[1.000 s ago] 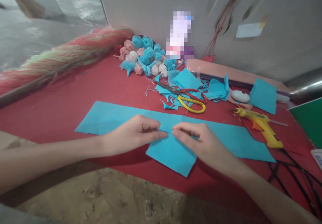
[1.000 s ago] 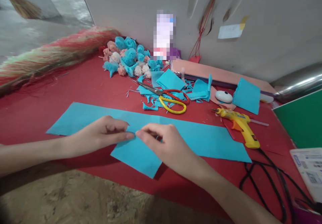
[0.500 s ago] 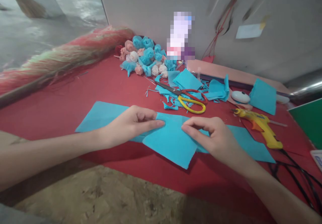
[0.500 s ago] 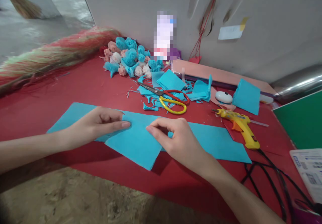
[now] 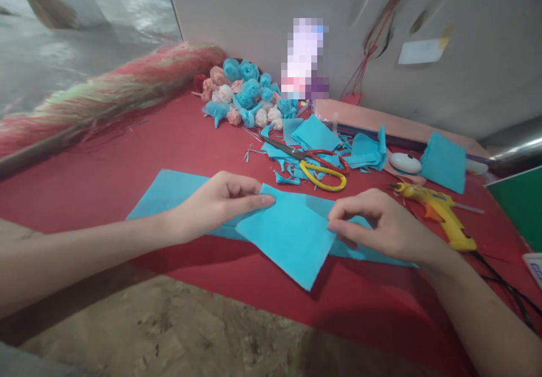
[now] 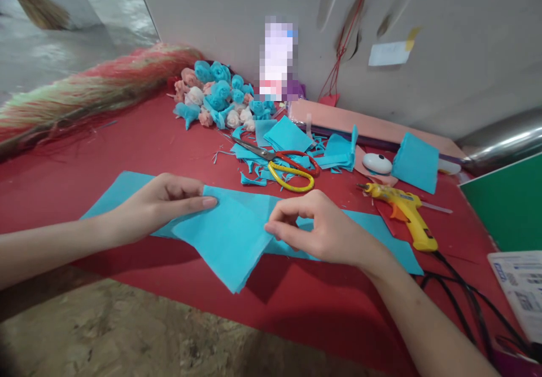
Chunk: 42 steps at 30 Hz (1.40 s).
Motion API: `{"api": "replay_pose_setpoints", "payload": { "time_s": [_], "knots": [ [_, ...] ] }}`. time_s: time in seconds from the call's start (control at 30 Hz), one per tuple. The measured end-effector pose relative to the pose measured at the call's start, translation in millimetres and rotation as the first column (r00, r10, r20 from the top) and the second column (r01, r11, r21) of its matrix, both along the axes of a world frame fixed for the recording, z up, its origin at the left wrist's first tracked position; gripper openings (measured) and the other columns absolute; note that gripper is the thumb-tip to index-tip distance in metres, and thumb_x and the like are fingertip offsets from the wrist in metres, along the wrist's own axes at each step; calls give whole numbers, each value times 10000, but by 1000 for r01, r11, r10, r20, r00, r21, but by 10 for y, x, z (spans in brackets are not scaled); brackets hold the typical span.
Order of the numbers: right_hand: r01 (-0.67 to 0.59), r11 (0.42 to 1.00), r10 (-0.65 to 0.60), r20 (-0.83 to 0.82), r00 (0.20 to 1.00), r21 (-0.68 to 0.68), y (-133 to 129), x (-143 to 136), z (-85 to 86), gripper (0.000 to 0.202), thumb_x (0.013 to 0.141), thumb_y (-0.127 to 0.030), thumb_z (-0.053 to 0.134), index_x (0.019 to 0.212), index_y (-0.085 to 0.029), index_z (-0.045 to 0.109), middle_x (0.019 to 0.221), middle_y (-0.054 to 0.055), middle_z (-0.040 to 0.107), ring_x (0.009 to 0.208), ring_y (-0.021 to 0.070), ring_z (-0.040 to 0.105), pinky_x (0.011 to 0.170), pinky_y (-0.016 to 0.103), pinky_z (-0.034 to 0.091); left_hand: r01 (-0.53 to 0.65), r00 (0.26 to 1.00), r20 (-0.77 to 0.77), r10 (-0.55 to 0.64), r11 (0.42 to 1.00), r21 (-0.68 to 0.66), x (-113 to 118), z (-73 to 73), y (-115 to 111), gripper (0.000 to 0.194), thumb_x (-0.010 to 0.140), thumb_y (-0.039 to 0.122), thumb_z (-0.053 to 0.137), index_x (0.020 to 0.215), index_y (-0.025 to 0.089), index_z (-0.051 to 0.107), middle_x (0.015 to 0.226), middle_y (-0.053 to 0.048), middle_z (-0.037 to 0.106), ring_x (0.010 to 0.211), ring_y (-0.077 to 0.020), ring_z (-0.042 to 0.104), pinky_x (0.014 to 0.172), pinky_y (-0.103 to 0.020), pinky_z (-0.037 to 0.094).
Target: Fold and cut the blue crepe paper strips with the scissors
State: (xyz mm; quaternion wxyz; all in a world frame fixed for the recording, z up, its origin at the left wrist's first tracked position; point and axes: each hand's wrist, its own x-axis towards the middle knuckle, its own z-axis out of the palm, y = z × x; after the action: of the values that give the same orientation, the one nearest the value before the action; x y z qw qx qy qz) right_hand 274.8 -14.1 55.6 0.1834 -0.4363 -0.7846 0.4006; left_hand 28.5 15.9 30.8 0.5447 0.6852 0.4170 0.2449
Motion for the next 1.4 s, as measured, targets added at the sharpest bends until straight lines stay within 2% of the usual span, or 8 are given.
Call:
{"api": "replay_pose_setpoints", "payload": {
  "time_s": [0.1,0.27,0.47,0.57,0.7,0.93,1.2,1.4],
  "knots": [
    [-5,999,5,-8,1000,-34,16,22,-2,273,831,-305,572,577,-208,546,491,-50,502,456,76,437,472,226,336,-67,997,33,68,997,-22,-6,-22,30,407,783,341,570,518,176,308,480,77,250,426,-30,244,376,-170,193],
    [371,928,-373,-160,914,-42,31,-149,-140,258,819,-455,556,754,-206,553,624,-30,510,559,98,474,527,235,390,-155,984,89,157,987,-31,5,-67,41,351,801,341,556,550,166,384,498,77,308,438,-28,269,383,-160,218],
    [488,854,-512,-116,851,-181,-20,-330,-281,432,711,-523,627,990,-196,587,883,46,582,738,159,554,571,277,454,-104,982,147,116,991,-87,22,-78,-46,314,810,344,559,588,158,437,503,78,338,437,-29,288,384,-150,251],
    [419,837,-494,-155,855,-352,-55,-352,-278,474,702,-528,653,1059,-221,595,911,44,616,762,168,582,657,313,498,-70,975,200,93,991,-118,25,-71,-71,310,807,324,568,586,160,425,505,80,340,444,-29,295,391,-143,270],
    [249,841,-431,-316,845,-481,-76,-359,-245,286,749,-489,633,832,-215,642,749,6,640,679,140,590,667,283,506,-44,972,221,75,989,-140,23,-66,-70,287,798,278,578,582,157,434,514,82,362,456,-24,316,406,-125,289],
    [333,903,-403,-267,875,-272,-125,-351,-231,299,852,-434,505,667,-199,491,559,-50,447,472,73,406,433,207,333,214,969,176,-172,941,-262,-6,-32,-77,184,809,306,552,717,149,574,657,27,571,598,-80,512,570,-173,421],
    [189,981,-187,-53,981,42,-313,-552,-364,367,914,-342,408,586,-216,304,458,-77,272,418,69,252,438,264,193,273,958,-90,-274,962,-21,37,-29,-115,348,848,359,474,569,153,484,528,61,300,503,-64,276,436,-166,241],
    [199,979,-197,-52,979,49,-299,-558,-354,369,930,-359,351,588,-224,321,460,-69,305,418,78,281,445,267,213,279,954,-171,-247,939,198,50,-55,-135,307,850,304,472,583,154,492,509,60,325,484,-59,283,428,-160,234]
  ]
}}
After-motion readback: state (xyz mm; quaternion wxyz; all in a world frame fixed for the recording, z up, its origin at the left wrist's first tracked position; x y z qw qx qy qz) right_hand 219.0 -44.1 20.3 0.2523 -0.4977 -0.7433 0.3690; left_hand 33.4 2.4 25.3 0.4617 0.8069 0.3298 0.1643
